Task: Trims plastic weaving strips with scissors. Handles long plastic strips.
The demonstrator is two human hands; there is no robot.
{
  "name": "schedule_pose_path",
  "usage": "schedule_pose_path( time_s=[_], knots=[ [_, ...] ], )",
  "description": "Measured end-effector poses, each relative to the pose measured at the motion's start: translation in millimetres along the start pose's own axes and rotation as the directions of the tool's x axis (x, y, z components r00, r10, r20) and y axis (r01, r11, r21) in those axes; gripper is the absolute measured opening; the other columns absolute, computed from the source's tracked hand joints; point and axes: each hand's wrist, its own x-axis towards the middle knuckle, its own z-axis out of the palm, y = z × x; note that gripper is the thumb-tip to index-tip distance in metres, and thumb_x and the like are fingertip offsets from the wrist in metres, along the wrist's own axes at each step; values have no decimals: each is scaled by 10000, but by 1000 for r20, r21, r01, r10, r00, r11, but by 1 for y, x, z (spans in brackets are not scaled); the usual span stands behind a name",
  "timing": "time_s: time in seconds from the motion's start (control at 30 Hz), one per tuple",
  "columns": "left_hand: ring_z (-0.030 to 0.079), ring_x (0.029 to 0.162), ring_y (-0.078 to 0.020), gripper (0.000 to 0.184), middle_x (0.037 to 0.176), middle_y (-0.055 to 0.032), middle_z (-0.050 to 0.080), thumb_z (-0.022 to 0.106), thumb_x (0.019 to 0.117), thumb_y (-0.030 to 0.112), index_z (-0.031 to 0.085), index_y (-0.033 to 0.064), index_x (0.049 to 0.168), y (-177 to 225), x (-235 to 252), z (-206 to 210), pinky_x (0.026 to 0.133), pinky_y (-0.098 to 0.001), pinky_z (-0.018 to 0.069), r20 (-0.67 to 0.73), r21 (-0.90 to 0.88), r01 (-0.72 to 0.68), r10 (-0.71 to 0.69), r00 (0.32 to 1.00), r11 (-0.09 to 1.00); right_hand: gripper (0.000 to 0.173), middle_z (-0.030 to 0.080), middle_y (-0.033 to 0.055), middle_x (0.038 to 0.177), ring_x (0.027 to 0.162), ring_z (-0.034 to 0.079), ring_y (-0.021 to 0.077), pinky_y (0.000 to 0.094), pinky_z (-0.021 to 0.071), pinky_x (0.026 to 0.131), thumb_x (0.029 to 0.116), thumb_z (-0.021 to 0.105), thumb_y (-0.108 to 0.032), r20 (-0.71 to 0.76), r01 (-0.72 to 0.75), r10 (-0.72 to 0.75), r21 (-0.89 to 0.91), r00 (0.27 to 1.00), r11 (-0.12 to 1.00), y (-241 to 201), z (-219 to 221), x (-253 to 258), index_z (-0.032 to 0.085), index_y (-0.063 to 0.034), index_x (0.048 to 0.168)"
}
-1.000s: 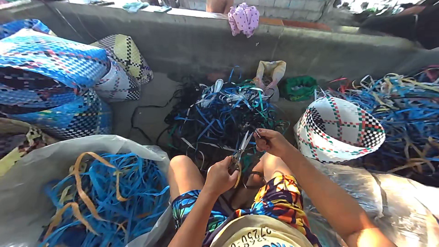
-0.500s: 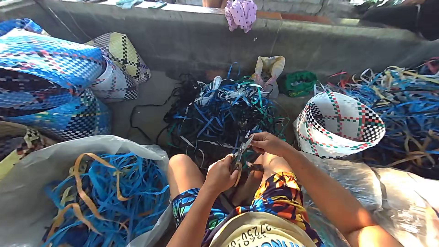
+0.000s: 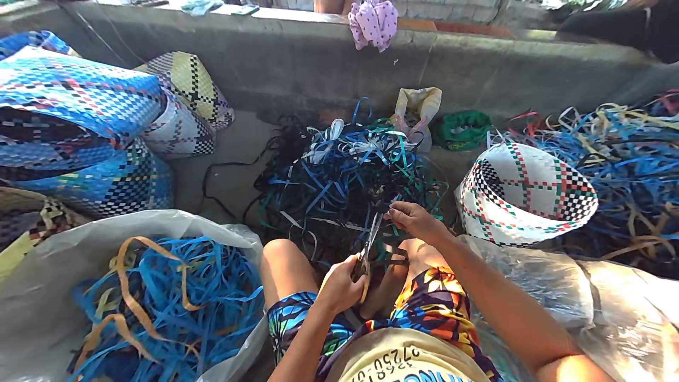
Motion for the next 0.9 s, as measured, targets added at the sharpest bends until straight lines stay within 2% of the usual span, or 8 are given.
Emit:
schedule_pose_path(
  time_s=[0.2, 0.37, 0.43, 0.47, 0.53, 0.7, 0.8, 0.9],
  knots=[
    [674, 1068, -274, 442, 1165, -151, 693, 590, 942, 232, 608, 66, 1352, 6, 8, -3, 955, -513, 522, 20, -11, -25, 25, 999, 1000, 261, 538, -52, 746, 623, 469, -7, 179, 421, 614, 1073, 444, -147, 113, 32, -36, 38, 993, 999, 4, 10, -5, 660, -12, 1015],
    [666, 1105, -292, 424, 1194, -171, 684, 566, 985, 202, 583, 55, 1382, 12, 11, -9, 994, -518, 504, 91, 41, -20, 16, 996, 999, 268, 610, -23, 824, 688, 520, -9, 187, 459, 676, 1068, 461, -154, 139, 34, -23, -76, 990, 997, 2, 3, -9, 684, -6, 1052],
    [664, 1119, -291, 410, 1199, -170, 685, 553, 996, 192, 583, 52, 1380, 15, 10, -7, 1004, -511, 500, 116, 61, -22, 15, 993, 998, 243, 631, 44, 902, 769, 568, 57, 257, 489, 741, 1034, 486, -138, 133, 6, 5, -87, 991, 996, 3, -1, -12, 655, 16, 1117],
    [663, 1125, -288, 407, 1206, -169, 685, 550, 1001, 190, 581, 51, 1383, 16, 9, -5, 1010, -506, 499, 129, 67, -24, 15, 992, 997, 303, 658, 65, 967, 813, 598, 76, 278, 511, 773, 997, 498, -130, 135, -1, 8, -49, 991, 999, 5, -2, -13, 641, 18, 1220],
    [663, 1131, -284, 403, 1212, -168, 684, 549, 1005, 187, 581, 49, 1382, 20, 8, -1, 1016, -499, 496, 141, 81, -23, 11, 990, 996, 389, 674, 25, 941, 768, 587, 50, 241, 491, 720, 979, 503, -144, 126, -20, 9, 87, 992, 996, 10, -1, -17, 615, 4, 1321],
    [661, 1132, -304, 383, 1193, -168, 691, 546, 1015, 185, 589, 56, 1374, 28, 4, 0, 1019, -520, 489, 164, 181, 28, -59, 985, 983, 186, 648, -46, 768, 632, 557, 17, 201, 482, 624, 1008, 624, -178, 27, -120, 118, 346, 993, 930, 24, 15, -21, 683, -6, 1049],
    [678, 1069, -343, 340, 1112, -183, 708, 554, 1019, 205, 632, 52, 1313, 28, 3, 2, 963, -570, 503, 132, 247, 26, -60, 989, 969, 200, 633, -17, 799, 668, 536, 31, 221, 472, 662, 997, 646, -173, -41, -127, 157, 409, 987, 904, 29, 18, -26, 678, 20, 1042],
    [694, 995, -380, 335, 1039, -203, 719, 587, 985, 167, 656, 29, 1283, 20, 0, 5, 898, -609, 517, 72, 272, 11, -32, 997, 962, 156, 586, -56, 712, 589, 490, 5, 185, 435, 588, 1016, 608, -139, -197, -17, 145, 538, 970, 843, 33, 4, -31, 681, -1, 1006]
  ],
)
